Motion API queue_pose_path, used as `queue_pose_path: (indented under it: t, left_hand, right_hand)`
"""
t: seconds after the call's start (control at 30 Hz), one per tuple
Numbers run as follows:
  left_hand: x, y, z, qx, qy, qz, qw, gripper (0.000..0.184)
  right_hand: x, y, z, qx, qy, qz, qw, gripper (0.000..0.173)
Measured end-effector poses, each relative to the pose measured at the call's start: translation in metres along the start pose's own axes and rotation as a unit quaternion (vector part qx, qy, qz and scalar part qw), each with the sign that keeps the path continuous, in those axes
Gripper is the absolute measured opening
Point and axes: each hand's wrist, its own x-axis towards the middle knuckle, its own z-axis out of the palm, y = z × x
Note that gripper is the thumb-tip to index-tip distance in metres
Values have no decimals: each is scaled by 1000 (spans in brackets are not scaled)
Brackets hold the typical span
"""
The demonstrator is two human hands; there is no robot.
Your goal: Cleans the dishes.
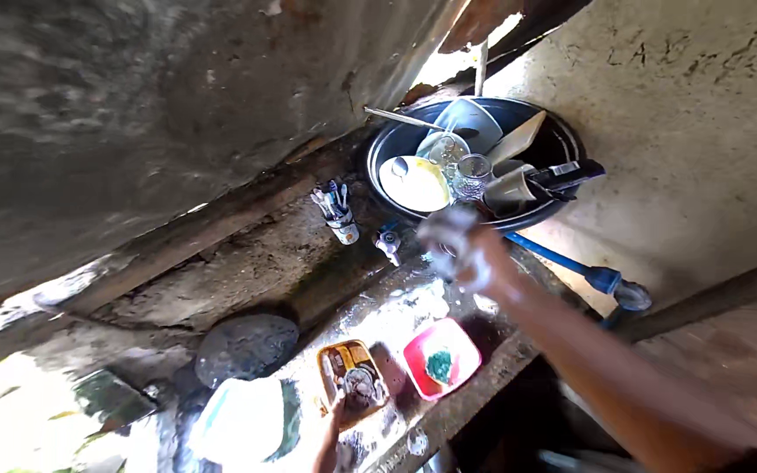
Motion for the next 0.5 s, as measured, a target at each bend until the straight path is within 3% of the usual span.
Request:
queue_pose_path:
  t: [0.07, 0.13, 0.23, 0.3, 0.37, 0.5]
  left_hand:
    - [1, -8, 5, 20, 10, -14, 1000, 69]
    - [6, -23, 8, 36, 9, -45, 998, 59]
    - [-1, -26, 1, 160, 24, -36, 986, 70]
    - [-21, -21, -6, 215, 12, -10, 976, 78]
    - [-33, -24, -14, 231, 3, 17, 973, 75]
    - [-49, -42, -35, 184, -12, 56, 981, 70]
  right_hand:
    - [49, 36, -39, -109, -10, 44, 993, 26]
    - [90, 75, -54, -203, -114, 84, 969, 26]
    - [132, 113, -43, -296, -273, 97, 910, 34]
    - [146, 129, -27, -327, -327, 114, 879, 46]
    - [156, 142, -13, -332, -363, 151, 858, 51]
    - [165, 148, 6, -324, -371, 223, 842, 26]
